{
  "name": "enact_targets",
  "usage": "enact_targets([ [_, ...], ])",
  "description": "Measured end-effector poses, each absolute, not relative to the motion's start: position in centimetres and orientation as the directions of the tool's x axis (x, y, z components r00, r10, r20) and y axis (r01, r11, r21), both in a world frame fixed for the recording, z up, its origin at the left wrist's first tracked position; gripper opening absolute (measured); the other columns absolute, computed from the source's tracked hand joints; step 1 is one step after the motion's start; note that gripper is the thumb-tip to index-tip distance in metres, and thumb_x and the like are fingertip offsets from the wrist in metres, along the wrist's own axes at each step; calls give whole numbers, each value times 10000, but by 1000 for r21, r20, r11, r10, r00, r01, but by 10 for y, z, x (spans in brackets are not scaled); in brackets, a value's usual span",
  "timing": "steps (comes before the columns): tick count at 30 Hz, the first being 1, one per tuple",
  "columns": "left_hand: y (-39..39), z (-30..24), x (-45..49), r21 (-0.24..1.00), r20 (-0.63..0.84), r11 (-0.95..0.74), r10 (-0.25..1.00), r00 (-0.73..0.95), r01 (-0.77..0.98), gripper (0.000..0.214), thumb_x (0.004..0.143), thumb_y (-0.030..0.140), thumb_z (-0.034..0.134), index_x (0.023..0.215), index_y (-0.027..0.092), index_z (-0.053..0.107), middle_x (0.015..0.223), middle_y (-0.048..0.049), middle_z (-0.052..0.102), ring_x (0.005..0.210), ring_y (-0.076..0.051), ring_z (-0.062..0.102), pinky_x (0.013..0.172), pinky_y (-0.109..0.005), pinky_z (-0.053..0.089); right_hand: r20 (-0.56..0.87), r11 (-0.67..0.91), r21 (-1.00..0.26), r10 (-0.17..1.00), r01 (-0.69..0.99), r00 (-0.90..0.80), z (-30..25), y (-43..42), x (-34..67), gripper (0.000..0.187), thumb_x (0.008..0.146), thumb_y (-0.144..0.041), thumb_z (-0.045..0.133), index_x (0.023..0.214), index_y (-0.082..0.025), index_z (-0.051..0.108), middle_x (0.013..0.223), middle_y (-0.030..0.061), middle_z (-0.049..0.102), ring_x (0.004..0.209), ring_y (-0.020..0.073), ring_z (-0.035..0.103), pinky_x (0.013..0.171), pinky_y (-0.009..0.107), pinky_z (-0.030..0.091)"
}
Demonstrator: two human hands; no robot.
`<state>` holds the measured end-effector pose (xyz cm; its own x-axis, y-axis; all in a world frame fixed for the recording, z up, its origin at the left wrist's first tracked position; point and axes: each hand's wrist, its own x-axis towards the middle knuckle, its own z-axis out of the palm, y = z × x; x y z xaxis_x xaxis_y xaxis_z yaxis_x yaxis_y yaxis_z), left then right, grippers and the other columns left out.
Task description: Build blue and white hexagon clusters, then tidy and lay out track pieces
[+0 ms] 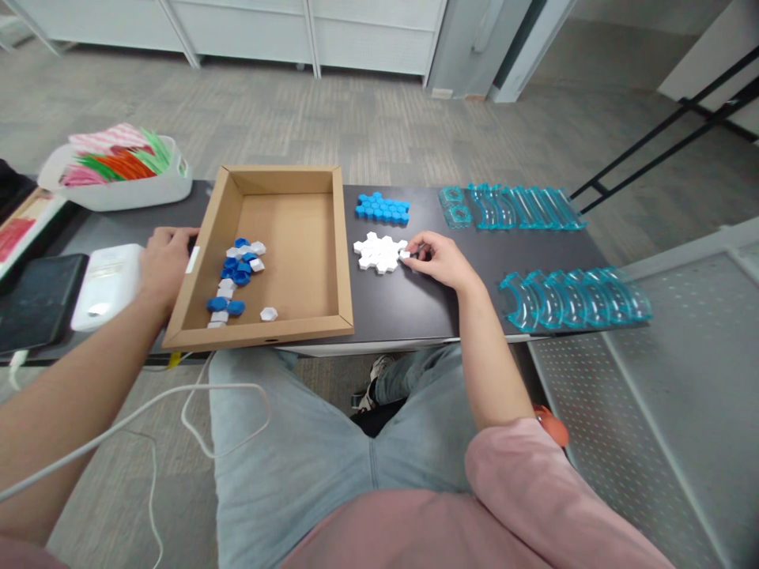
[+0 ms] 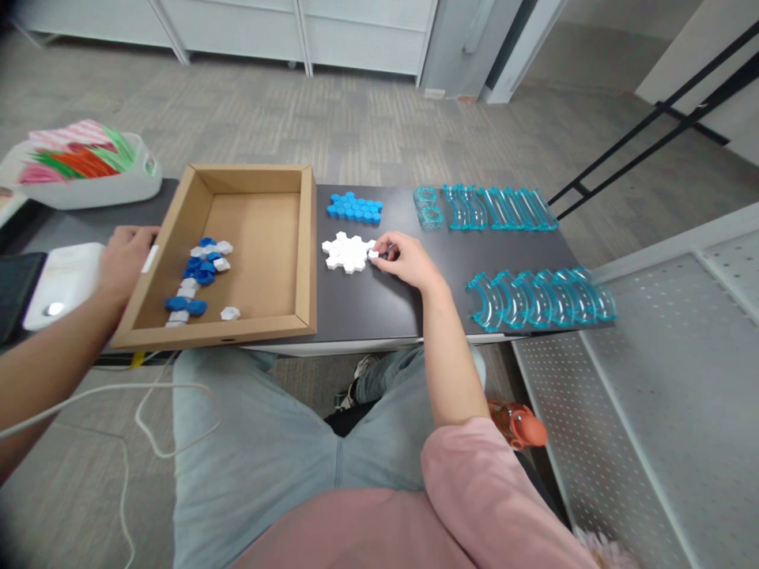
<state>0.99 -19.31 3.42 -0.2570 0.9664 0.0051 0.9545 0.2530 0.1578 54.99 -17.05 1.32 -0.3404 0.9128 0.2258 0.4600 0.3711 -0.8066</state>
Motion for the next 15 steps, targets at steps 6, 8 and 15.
enact_targets([
  [6,-192,33,8,186,26,242,968,-251,952,766,1062,484,385,1680,105,634,1625,-282,589,1509,-457,538,1318,-586,463,232,376,-797,913,472,-335,9,-168,552,245,858,-427,877,1015,-248,821,1015,48,806,736,182,611,735,342,513],
  [8,-193,35,9,186,15,242,968,-249,952,802,1073,525,334,1683,96,628,1632,-288,578,1516,-461,535,1330,-595,456,224,369,-800,915,473,-335,9,-168,552,246,852,-417,872,1023,-247,825,1020,48,810,736,180,611,731,340,512],
  [15,-196,37,11,205,3,245,968,-251,948,844,1078,564,274,1687,90,616,1658,-302,559,1531,-469,513,1351,-629,431,223,369,-799,915,474,-335,10,-168,550,236,851,-405,852,1010,-240,799,997,45,808,730,179,613,736,339,507],
])
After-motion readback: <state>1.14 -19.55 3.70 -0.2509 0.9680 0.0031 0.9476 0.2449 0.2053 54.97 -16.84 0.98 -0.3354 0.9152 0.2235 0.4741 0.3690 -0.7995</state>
